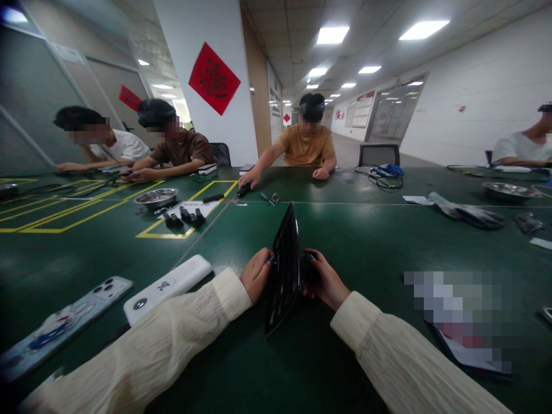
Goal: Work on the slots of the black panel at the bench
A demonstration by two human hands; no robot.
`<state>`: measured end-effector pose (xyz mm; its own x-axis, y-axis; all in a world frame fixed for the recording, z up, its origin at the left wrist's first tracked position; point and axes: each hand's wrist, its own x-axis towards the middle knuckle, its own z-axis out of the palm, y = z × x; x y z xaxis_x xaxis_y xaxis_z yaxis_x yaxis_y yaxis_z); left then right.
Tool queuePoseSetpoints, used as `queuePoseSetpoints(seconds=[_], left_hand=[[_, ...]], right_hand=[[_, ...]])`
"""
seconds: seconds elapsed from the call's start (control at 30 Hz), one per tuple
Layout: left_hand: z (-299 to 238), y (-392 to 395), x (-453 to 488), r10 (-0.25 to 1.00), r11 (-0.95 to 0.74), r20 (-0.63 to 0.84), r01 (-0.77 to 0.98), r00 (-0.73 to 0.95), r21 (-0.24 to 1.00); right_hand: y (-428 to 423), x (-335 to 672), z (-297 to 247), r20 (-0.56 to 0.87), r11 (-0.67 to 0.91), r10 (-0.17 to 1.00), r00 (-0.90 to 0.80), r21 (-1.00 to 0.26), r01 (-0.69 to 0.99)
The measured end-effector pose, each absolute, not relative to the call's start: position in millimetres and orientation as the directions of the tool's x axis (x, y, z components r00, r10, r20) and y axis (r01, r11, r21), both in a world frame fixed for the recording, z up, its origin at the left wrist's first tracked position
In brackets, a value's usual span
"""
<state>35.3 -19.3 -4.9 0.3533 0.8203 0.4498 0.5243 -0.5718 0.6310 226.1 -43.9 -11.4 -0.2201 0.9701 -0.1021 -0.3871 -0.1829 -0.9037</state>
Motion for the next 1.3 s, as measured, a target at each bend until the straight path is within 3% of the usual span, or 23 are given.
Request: queuePoseSetpoints(seconds=[0.97, 1.3], left_hand=[[-3.0, -20.3, 36.6, 0.791, -0.609, 0.443, 0.613, 0.422, 0.504], [-1.1, -12.9, 34.2, 0.833, -0.548, 0.322, 0.595, 0.450, 0.588]], right_hand=[[-49.8, 221.7, -0.4, -0.128, -0.205, 0.971, -0.200, -0.875, -0.439], [-48.1, 223.5, -5.0, -0.113, -0.188, 0.975, -0.193, -0.882, -0.432]])
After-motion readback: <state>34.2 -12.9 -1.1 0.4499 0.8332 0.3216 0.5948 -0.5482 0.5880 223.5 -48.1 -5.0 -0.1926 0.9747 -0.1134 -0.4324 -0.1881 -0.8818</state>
